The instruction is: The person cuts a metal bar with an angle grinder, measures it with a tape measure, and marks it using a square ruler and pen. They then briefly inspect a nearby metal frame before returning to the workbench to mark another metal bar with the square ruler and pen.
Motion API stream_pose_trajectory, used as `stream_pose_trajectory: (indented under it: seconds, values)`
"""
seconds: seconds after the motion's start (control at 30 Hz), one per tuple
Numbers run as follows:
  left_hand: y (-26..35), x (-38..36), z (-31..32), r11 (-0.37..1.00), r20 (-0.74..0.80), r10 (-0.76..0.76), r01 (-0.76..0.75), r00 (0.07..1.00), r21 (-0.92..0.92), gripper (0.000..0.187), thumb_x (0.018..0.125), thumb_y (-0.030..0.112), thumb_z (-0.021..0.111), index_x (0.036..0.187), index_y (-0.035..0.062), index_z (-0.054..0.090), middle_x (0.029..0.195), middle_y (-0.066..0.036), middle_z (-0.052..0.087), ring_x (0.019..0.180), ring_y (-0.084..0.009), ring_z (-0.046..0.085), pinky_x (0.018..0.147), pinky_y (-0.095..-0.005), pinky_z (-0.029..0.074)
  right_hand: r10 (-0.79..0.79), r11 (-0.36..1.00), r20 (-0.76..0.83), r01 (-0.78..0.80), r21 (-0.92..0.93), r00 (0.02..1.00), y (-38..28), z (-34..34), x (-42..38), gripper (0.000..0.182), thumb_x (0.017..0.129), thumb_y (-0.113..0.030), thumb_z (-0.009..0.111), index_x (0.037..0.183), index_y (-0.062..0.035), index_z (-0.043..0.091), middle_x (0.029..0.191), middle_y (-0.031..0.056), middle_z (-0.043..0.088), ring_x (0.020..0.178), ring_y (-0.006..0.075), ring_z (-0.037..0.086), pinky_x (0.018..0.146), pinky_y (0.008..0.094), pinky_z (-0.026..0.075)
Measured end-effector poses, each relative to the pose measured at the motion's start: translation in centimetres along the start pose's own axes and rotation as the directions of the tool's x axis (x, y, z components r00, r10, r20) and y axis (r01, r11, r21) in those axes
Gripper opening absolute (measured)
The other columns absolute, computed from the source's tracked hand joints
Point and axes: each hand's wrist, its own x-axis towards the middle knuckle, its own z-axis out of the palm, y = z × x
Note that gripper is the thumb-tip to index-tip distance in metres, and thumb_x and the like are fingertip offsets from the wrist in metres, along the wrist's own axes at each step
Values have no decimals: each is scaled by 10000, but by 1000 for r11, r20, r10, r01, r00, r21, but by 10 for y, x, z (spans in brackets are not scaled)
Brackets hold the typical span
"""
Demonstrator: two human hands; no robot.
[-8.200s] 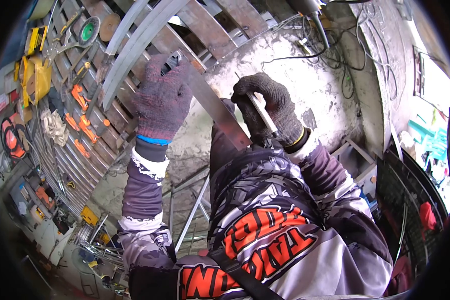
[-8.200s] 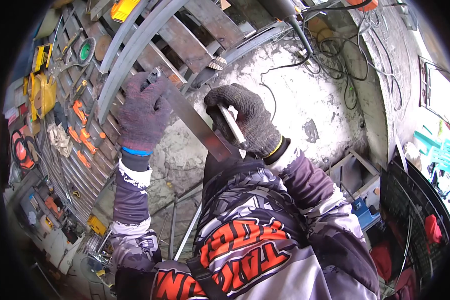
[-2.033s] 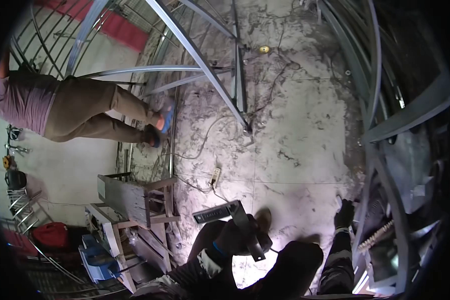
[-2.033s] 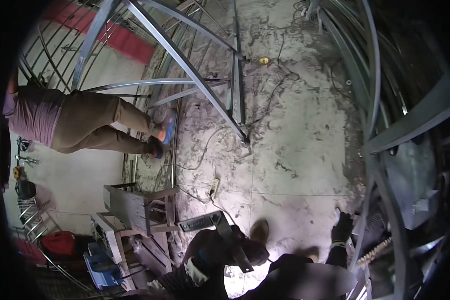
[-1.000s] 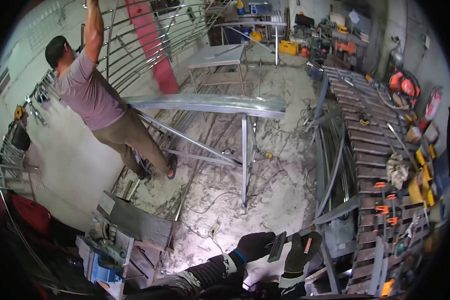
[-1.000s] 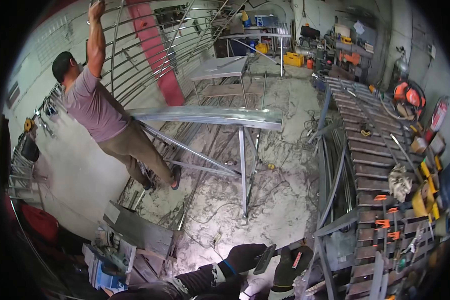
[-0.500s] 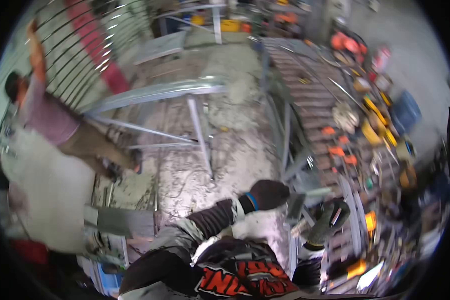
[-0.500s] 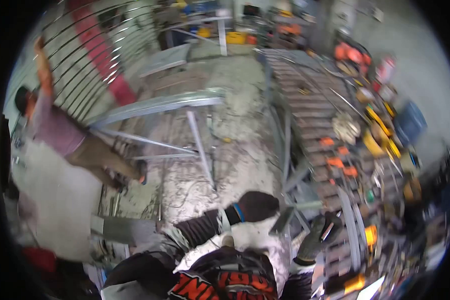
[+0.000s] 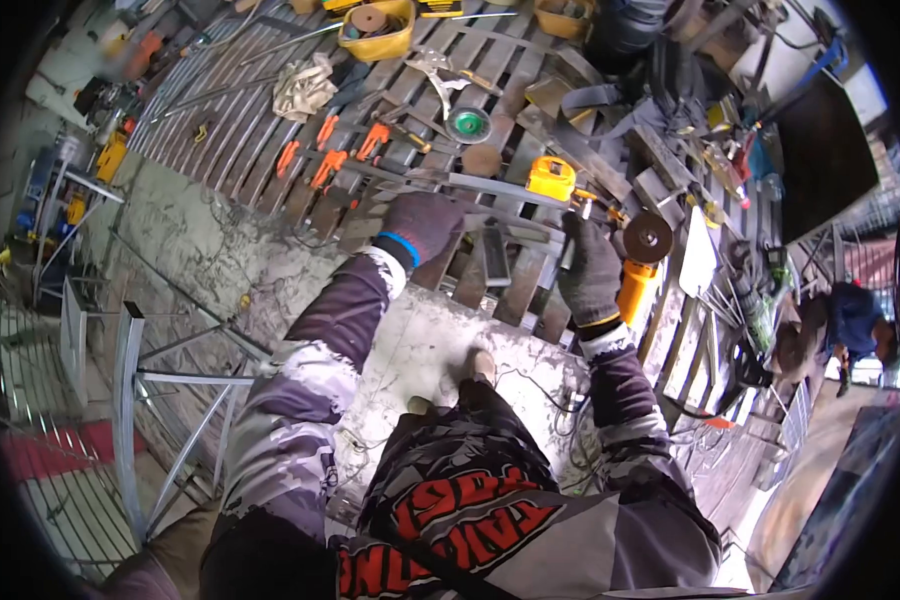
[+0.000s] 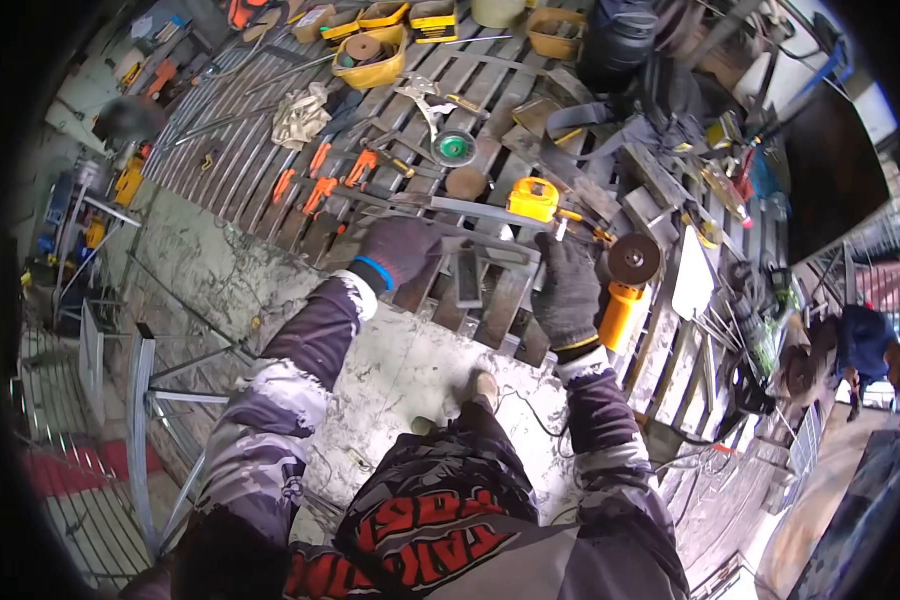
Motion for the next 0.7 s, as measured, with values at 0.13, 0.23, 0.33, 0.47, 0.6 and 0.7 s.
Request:
stream_pose_trajectory:
  seconds: [0.13,0.23,0.33,0.47,0.6,0.7]
  values:
    - [6,7,15,940,-284,193,-260,939,-221,436,844,263,707,1276,201,703,1211,-146,707,1085,-332,705,869,-510,565,120,809,-95,-42,586,988,13,3,-4,463,989,-72,558,1446,2,560,1338,157,672,1213,290,648,1046,398,507]
    - [25,8,71,921,-518,101,-277,850,-275,451,700,324,816,1112,156,742,1091,-149,732,1054,-370,699,883,-517,553,99,761,-70,-31,648,993,-12,-4,15,348,1104,-135,528,1408,34,547,1302,148,663,1147,259,656,996,372,541]
    - [47,26,80,951,-499,122,-244,858,-187,258,728,359,785,886,165,720,886,-100,721,884,-363,729,745,-512,564,-201,935,-178,243,257,963,-38,11,29,310,1071,-82,601,1348,52,569,1225,174,690,1114,284,691,969,373,561]
    - [52,0,42,729,-329,-311,2,892,-684,261,901,304,674,1050,100,739,891,-150,737,803,-373,729,734,-493,575,-348,927,74,331,174,935,-73,49,47,352,1028,-84,642,1348,53,589,1279,210,685,1171,342,666,1034,421,507]
    - [-2,-66,20,856,-378,-344,121,859,-503,217,936,234,606,1011,74,732,903,-152,731,850,-370,742,738,-490,597,-433,894,79,416,170,898,-48,90,37,543,957,-54,688,1463,47,520,1396,231,640,1303,360,617,1129,426,450]
    - [-127,-264,58,443,-222,-823,346,523,-827,265,1002,223,542,1163,72,689,1098,-186,726,1028,-360,710,847,-430,580,-519,851,10,517,-96,855,-103,71,53,572,969,3,648,1512,32,473,1353,220,654,1221,366,659,1104,439,488]
